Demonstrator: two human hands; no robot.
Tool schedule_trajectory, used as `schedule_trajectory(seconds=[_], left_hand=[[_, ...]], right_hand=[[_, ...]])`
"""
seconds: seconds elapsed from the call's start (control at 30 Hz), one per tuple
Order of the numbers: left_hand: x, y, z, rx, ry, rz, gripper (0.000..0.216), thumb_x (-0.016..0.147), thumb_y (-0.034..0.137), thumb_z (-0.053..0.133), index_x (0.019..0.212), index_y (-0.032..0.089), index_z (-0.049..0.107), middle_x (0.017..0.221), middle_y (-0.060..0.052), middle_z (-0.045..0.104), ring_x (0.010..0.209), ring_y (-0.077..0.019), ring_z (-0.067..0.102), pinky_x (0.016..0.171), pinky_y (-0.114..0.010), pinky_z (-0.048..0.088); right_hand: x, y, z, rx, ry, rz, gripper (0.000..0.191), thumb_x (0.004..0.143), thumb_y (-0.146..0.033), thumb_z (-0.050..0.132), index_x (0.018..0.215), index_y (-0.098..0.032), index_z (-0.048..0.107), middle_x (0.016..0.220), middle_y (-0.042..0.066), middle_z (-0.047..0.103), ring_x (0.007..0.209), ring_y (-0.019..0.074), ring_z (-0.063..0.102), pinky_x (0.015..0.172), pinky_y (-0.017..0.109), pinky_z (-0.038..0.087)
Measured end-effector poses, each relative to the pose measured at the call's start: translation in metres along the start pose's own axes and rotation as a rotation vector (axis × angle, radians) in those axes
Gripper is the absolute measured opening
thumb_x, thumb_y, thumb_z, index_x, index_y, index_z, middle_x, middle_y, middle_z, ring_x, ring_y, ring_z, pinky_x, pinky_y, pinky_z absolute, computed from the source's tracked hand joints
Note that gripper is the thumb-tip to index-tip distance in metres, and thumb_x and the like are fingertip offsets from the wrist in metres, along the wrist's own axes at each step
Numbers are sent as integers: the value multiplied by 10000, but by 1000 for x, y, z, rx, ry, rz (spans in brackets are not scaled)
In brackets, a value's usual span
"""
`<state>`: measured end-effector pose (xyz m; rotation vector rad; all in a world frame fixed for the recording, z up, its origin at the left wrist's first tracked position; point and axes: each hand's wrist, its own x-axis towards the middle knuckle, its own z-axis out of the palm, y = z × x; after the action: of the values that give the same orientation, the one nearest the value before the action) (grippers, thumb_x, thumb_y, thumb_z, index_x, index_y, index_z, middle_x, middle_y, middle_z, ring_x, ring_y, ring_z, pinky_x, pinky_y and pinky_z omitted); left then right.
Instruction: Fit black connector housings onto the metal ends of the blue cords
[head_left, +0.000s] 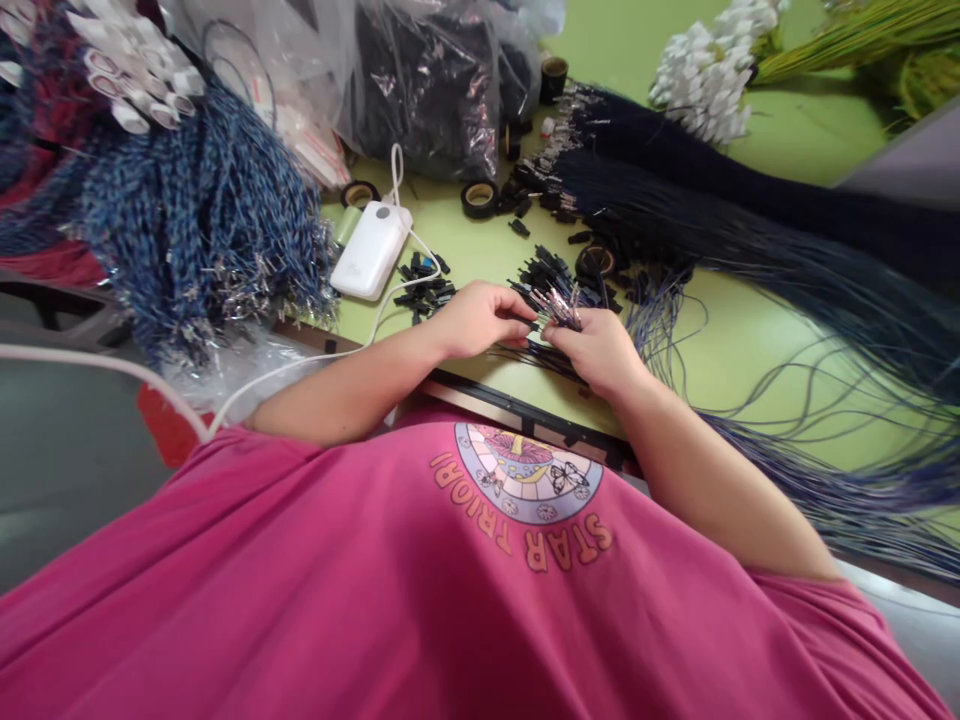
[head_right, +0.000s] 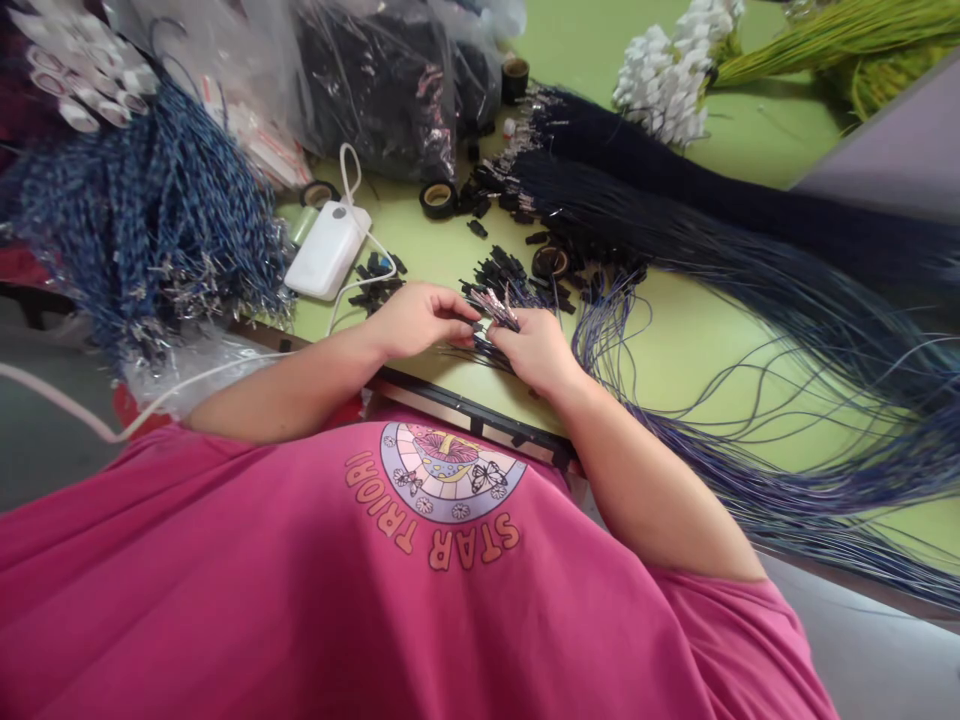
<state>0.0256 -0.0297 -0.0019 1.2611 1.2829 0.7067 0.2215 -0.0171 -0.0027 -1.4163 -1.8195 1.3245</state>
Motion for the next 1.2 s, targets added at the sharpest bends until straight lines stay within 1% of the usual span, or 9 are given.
schedule_trajectory(seconds=[0.2, 0.3, 0.43, 0.6, 0.7, 0.8, 0.97, 1.07, 1.2], left_hand=[[36, 13, -22, 563, 116, 187, 186, 749, 150, 698, 926, 152, 755, 915, -44, 723, 864, -156, 642, 906, -322, 485], [63, 21, -34, 699, 143, 269, 299, 709, 139, 709, 1002, 175, 754, 1009, -52, 704, 956, -184, 622, 940, -319, 455], [102, 16, -53, 823, 325, 346, 471, 747, 86, 606, 1192, 210, 693, 1147, -84, 665, 1037, -210, 590, 962, -336, 422], [126, 4, -61, 1006, 189, 367, 347, 788, 110, 566, 1067, 219, 740, 1132, -94, 648, 1117, -253, 551, 1009, -371, 375], [105, 15, -57, 1015, 222, 336, 286, 827, 132, 539, 1008, 195, 752, 1069, -99, 653, 1110, -252, 552, 1015, -369, 374], [59, 28, -49, 830, 267, 331, 300, 891, 169, 496, 1072, 198, 733, 1027, -78, 662, 1019, -200, 592, 990, -340, 405], [-15, 12, -31, 273, 66, 44, 242, 900, 169, 542, 1108, 153, 664, 694, 4, 626, 630, -104, 596, 752, -285, 501], [-30, -3, -18, 25, 2, -75, 144, 883, 127, 577, 1010, 115, 643, 665, 6, 636, 567, -88, 604, 674, -263, 515], [-25, -10, -7, -104, 7, -81, 95, 877, 101, 597, 961, 108, 641, 689, 1, 664, 601, -72, 635, 698, -243, 532]], right_hand=[[-4, -1, -5, -57, 306, -205, 169, 791, -301, 603, 778, -151, 680, 765, 17, 623, 727, 141, 532, 708, 283, 395], [-10, -4, -2, -111, 168, -255, 161, 782, -294, 623, 724, -153, 675, 740, 18, 621, 726, 142, 546, 699, 278, 397], [-9, -2, 2, -49, -18, -42, 213, 793, -334, 615, 693, -154, 670, 540, -25, 528, 537, 101, 447, 562, 256, 337], [-1, 3, 1, 178, -37, 81, 177, 752, -296, 639, 658, -147, 655, 501, -16, 551, 469, 87, 459, 499, 242, 328], [0, 4, -1, 264, -58, 88, 128, 710, -260, 669, 653, -150, 636, 534, -14, 575, 458, 79, 472, 481, 237, 327], [-1, 3, -2, 318, -84, 68, 79, 679, -222, 662, 655, -157, 623, 505, -37, 534, 433, 69, 432, 453, 234, 290], [-4, -2, -6, 293, -147, 76, 89, 624, -135, 597, 695, -156, 648, 469, -57, 498, 422, 60, 392, 433, 220, 257], [-6, -7, -7, 209, -207, 89, 83, 616, -124, 589, 672, -149, 644, 537, -20, 593, 456, 76, 489, 455, 216, 339], [-8, -12, -8, 57, -224, 137, 32, 641, -149, 589, 649, -150, 621, 569, 13, 634, 457, 92, 529, 435, 216, 345]])
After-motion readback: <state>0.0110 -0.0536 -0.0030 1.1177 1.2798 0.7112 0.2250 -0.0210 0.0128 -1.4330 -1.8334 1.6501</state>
